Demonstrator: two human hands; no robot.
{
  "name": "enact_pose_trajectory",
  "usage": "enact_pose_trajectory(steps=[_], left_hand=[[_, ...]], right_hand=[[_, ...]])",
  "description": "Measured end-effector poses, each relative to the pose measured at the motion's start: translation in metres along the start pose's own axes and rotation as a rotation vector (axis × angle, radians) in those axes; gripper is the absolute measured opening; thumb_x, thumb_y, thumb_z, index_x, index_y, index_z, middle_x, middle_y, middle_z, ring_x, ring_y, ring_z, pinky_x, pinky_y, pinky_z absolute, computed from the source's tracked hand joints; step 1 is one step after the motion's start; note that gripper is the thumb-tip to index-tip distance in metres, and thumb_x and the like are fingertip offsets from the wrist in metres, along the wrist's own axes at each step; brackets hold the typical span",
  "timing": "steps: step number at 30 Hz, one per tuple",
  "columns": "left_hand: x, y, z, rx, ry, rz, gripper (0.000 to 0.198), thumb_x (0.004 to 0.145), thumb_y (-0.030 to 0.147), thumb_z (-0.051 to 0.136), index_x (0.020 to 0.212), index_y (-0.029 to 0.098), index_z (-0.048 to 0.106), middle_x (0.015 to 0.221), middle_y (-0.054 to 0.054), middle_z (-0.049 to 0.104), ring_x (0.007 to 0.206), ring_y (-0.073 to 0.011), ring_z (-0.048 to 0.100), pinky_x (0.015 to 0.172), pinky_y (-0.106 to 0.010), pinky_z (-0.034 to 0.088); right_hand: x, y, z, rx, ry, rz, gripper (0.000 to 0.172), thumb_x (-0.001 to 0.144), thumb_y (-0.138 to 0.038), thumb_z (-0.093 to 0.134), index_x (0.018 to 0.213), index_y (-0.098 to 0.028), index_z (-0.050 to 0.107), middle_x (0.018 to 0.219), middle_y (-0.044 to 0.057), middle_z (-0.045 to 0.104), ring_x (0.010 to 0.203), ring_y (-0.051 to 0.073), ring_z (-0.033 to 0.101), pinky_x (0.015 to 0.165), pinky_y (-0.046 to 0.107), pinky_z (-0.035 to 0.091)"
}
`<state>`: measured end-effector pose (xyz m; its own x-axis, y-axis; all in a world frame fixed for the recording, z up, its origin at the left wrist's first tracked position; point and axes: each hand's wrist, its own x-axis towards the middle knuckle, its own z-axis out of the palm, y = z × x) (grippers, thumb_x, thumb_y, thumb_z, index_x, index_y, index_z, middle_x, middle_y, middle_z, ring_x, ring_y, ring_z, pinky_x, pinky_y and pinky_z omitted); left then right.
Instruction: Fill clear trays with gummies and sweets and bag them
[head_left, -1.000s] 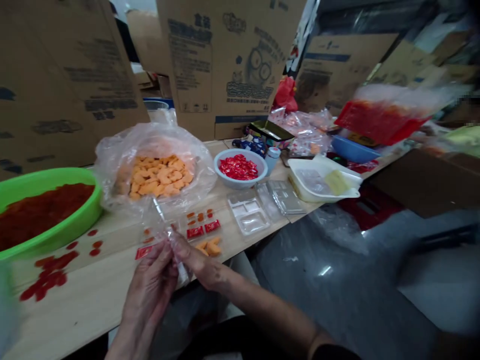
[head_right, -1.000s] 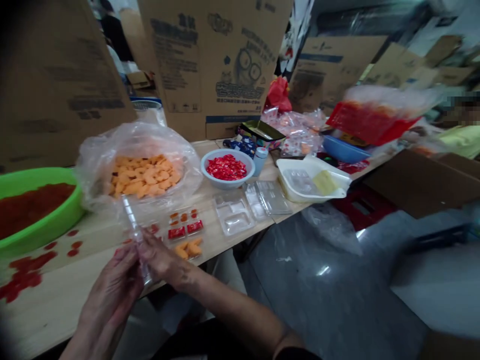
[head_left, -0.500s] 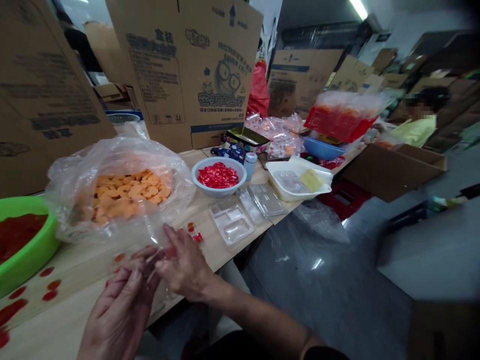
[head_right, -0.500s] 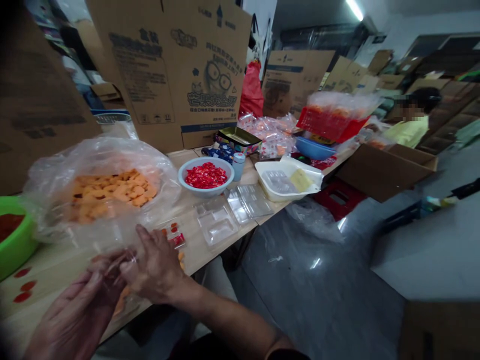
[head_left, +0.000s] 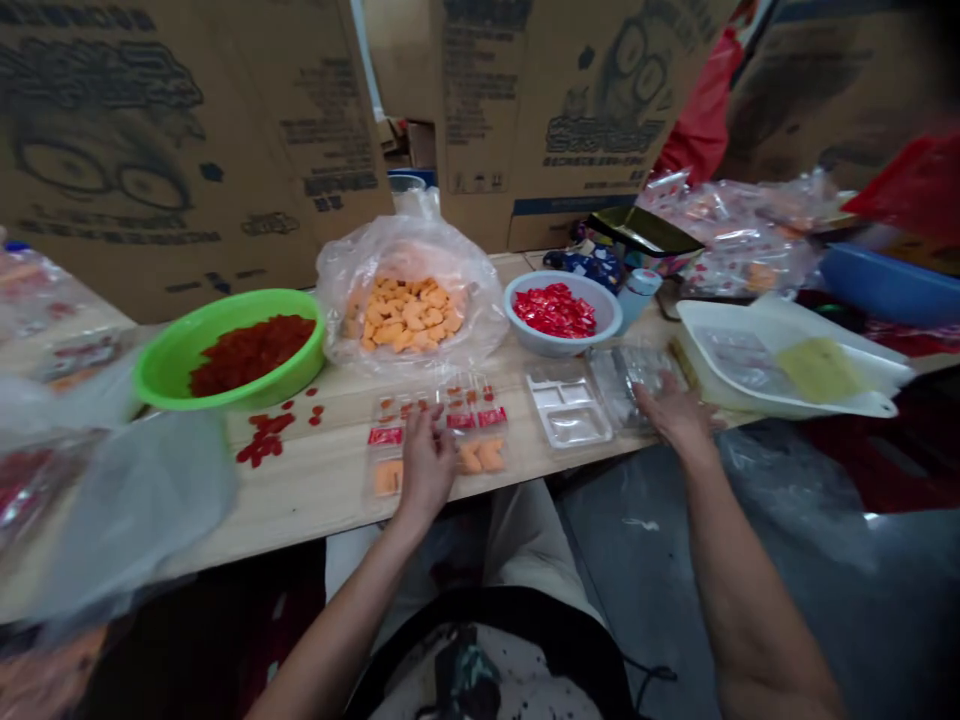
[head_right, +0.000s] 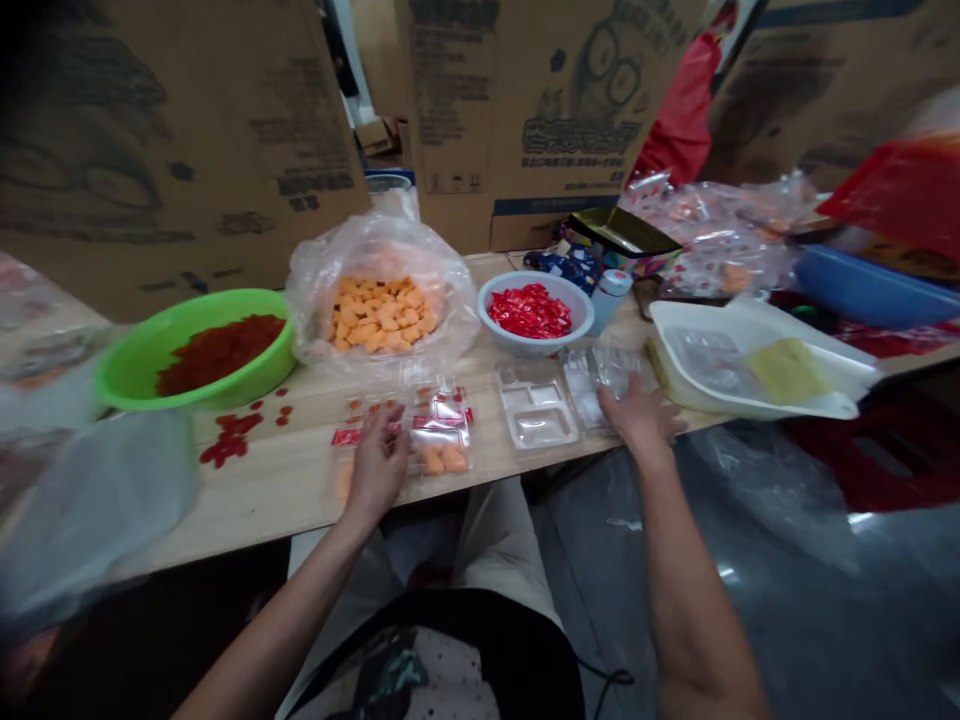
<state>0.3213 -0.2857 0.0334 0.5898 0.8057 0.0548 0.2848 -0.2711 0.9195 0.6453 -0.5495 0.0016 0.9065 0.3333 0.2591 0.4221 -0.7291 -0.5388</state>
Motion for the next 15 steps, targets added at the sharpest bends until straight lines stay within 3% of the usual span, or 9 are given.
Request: enact_pose_trajectory(steps=[2,4,7,10,13,15], left_hand=[[-0.002,-0.002,0.009,0.250,-0.043,0.060,0.042,0.080,0.008,0.050,0.121,0.012,0.060,0.125,-0.018,0.054,0.114,-0.0274,0.057,0.098,-0.044,0.049],[-0.005,-0.001,0.013,0.480,-0.117,0.078,0.043,0.079,0.006,0.051,0.121,0.010,0.060,0.139,-0.023,0.046,0.130,-0.0343,0.046,0.105,-0.050,0.042],[-0.011,0.004,0.014,0.729,-0.232,0.082,0.038,0.087,0.017,0.052,0.124,0.012,0.060,0.154,-0.022,0.034,0.143,-0.0411,0.029,0.110,-0.059,0.033],[-0.019,0.008,0.016,0.791,-0.412,0.147,0.042,0.096,0.034,0.048,0.134,0.017,0.054,0.154,-0.017,0.038,0.144,-0.0397,0.028,0.111,-0.059,0.031],[-0.030,0.008,0.017,0.805,-0.515,0.243,0.060,0.093,0.051,0.053,0.142,0.018,0.047,0.158,-0.016,0.033,0.147,-0.0411,0.023,0.115,-0.060,0.025],[-0.039,0.004,0.010,0.816,-0.557,0.299,0.072,0.089,0.055,0.059,0.148,0.018,0.040,0.160,-0.016,0.029,0.148,-0.0407,0.018,0.118,-0.061,0.019]], right_hand=[[0.005,0.015,0.004,-0.131,0.031,0.171,0.074,0.083,-0.068,0.052,0.129,-0.011,0.063,0.141,0.031,0.044,0.136,0.055,0.031,0.100,0.080,0.017],[0.002,0.003,0.007,-0.188,-0.017,0.200,0.076,0.083,-0.067,0.053,0.131,-0.009,0.063,0.142,0.036,0.041,0.136,0.058,0.028,0.097,0.081,0.017],[-0.018,-0.052,0.016,-0.221,-0.077,-0.068,0.069,0.091,-0.058,0.046,0.142,-0.013,0.052,0.149,0.029,0.037,0.141,0.051,0.026,0.103,0.075,0.022],[-0.054,-0.124,0.036,-0.116,-0.248,-0.453,0.059,0.098,-0.042,0.035,0.149,-0.014,0.041,0.153,0.020,0.037,0.143,0.036,0.031,0.111,0.058,0.031],[-0.092,-0.176,0.068,-0.139,-0.409,-0.516,0.056,0.100,-0.039,0.030,0.153,-0.019,0.035,0.160,0.019,0.025,0.146,0.035,0.026,0.111,0.054,0.033],[-0.109,-0.190,0.088,-0.226,-0.488,-0.494,0.059,0.100,-0.040,0.030,0.154,-0.016,0.031,0.161,0.022,0.020,0.147,0.038,0.024,0.110,0.056,0.032]])
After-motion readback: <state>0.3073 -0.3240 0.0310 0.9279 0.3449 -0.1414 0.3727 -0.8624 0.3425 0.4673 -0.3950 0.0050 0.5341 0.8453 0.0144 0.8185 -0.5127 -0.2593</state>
